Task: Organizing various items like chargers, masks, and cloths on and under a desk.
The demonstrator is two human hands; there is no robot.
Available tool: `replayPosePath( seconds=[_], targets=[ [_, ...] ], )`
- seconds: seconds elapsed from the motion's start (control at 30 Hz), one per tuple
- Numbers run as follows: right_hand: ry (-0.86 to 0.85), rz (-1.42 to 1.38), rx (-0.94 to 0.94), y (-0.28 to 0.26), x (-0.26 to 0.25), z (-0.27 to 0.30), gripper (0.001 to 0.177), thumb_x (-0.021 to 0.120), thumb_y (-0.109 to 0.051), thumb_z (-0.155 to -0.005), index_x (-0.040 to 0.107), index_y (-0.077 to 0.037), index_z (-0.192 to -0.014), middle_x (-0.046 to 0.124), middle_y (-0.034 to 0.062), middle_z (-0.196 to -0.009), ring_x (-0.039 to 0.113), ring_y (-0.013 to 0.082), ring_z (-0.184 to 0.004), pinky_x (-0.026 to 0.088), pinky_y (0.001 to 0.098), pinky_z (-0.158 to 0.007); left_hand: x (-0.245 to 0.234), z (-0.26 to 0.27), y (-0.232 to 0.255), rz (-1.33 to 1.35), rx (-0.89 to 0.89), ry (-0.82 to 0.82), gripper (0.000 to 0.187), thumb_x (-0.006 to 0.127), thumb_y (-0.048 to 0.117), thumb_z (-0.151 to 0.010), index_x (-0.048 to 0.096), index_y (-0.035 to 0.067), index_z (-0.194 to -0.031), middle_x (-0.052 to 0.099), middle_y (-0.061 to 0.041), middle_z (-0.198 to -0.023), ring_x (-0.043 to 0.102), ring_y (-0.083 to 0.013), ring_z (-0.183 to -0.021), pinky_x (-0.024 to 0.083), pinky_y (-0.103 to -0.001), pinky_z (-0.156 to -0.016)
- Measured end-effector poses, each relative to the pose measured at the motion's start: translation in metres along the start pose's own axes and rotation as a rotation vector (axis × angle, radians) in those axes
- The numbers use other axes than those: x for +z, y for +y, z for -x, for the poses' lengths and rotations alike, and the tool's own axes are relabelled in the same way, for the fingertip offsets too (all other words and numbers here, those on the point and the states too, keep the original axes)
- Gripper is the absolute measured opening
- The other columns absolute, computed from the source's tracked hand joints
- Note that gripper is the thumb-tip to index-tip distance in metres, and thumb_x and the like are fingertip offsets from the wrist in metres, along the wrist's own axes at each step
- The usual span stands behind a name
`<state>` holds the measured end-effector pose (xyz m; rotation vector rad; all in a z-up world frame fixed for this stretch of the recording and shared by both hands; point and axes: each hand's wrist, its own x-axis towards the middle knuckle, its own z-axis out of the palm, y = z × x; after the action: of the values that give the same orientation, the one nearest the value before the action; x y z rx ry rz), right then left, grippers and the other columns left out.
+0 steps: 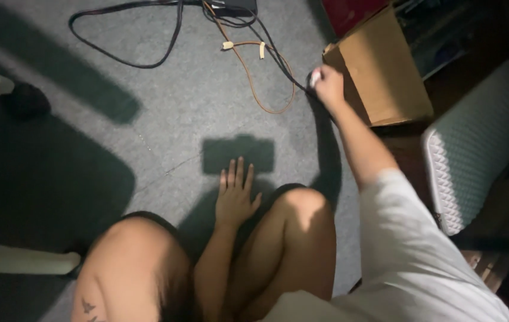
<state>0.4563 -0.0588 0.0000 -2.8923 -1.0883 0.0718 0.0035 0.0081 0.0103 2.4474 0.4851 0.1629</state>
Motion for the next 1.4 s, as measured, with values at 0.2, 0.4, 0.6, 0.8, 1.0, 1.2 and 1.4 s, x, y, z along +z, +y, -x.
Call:
replayPosePath(
  seconds=[0.2,0.4,0.6,0.8,1.0,1.2,1.4],
  targets=[
    [-0.056,-1.808,0.27,-0.086,-0.082,0.184,0.026,0.057,0.009,-0.091,0.063,-0.007,-0.111,0.063,0.0049,-0.098,0.063,0.0177,-0.085,0.052,0.0286,-0.071,0.002,0.001,0.0,0.005,0.01,-0.021,0.088,0.064,0.051,-0.087,0.035,0.006,-0.157,0.022,-0.024,-0.165,0.022,-0.0413,-0.152,0.021,-0.06,-0.12],
    [-0.27,-2.313,0.345,-0.151,-0.099,0.282,0.016,0.065,-0.003,-0.095,0.062,-0.003,-0.111,0.067,0.0111,-0.1,0.065,0.0219,-0.09,0.055,0.0318,-0.076,-0.009,0.005,0.006,0.043,0.037,0.077,0.091,0.067,0.051,-0.083,0.036,0.005,-0.155,0.024,-0.025,-0.164,0.024,-0.0434,-0.152,0.025,-0.061,-0.119],
    [-0.253,-1.696,0.438,-0.167,-0.08,0.271,0.025,0.065,-0.001,-0.093,0.064,0.0,-0.118,0.071,0.0107,-0.108,0.07,0.0182,-0.095,0.059,0.0298,-0.083,0.019,-0.012,0.008,0.222,0.067,0.333,0.063,0.069,0.034,-0.095,0.053,0.003,-0.147,0.047,-0.021,-0.155,0.047,-0.0415,-0.145,0.036,-0.056,-0.121],
    [-0.192,-1.742,0.356,-0.166,-0.082,0.278,0.02,0.065,0.001,-0.095,0.065,0.004,-0.115,0.073,0.0114,-0.102,0.07,0.0149,-0.087,0.057,0.0265,-0.079,-0.04,-0.029,0.052,1.412,0.066,0.17,0.035,0.066,0.007,-0.095,0.067,0.001,-0.129,0.063,-0.016,-0.12,0.065,-0.0229,-0.11,0.055,-0.028,-0.09],
    [-0.326,-1.56,0.274,-0.175,-0.085,0.284,0.017,0.067,-0.001,-0.1,0.07,0.004,-0.115,0.073,0.0128,-0.103,0.068,0.0149,-0.086,0.054,0.0264,-0.076,-0.073,-0.017,0.051,0.84,-0.071,0.316,0.021,0.081,0.01,-0.082,0.079,0.003,-0.101,0.07,-0.01,-0.087,0.069,-0.0204,-0.076,0.055,-0.033,-0.068],
    [-0.238,-1.68,0.287,-0.248,-0.098,0.26,0.033,0.066,-0.002,-0.093,0.065,-0.005,-0.125,0.073,0.001,-0.11,0.07,0.0086,-0.096,0.058,0.0244,-0.086,-0.074,-0.06,0.005,0.9,-0.28,0.395,0.007,0.076,0.006,-0.084,0.076,0.001,-0.09,0.073,-0.011,-0.082,0.072,-0.0187,-0.072,0.056,-0.032,-0.066],
    [0.016,-1.119,-0.028,-0.229,-0.079,0.107,0.023,0.074,-0.004,-0.098,0.069,-0.003,-0.12,0.068,0.0001,-0.099,0.061,0.0072,-0.09,0.053,0.0241,-0.08,-0.124,-0.164,-0.067,1.068,-0.308,0.16,0.016,0.073,0.012,-0.089,0.076,0.002,-0.101,0.077,-0.014,-0.084,0.072,-0.0204,-0.076,0.058,-0.034,-0.069]
  ],
)
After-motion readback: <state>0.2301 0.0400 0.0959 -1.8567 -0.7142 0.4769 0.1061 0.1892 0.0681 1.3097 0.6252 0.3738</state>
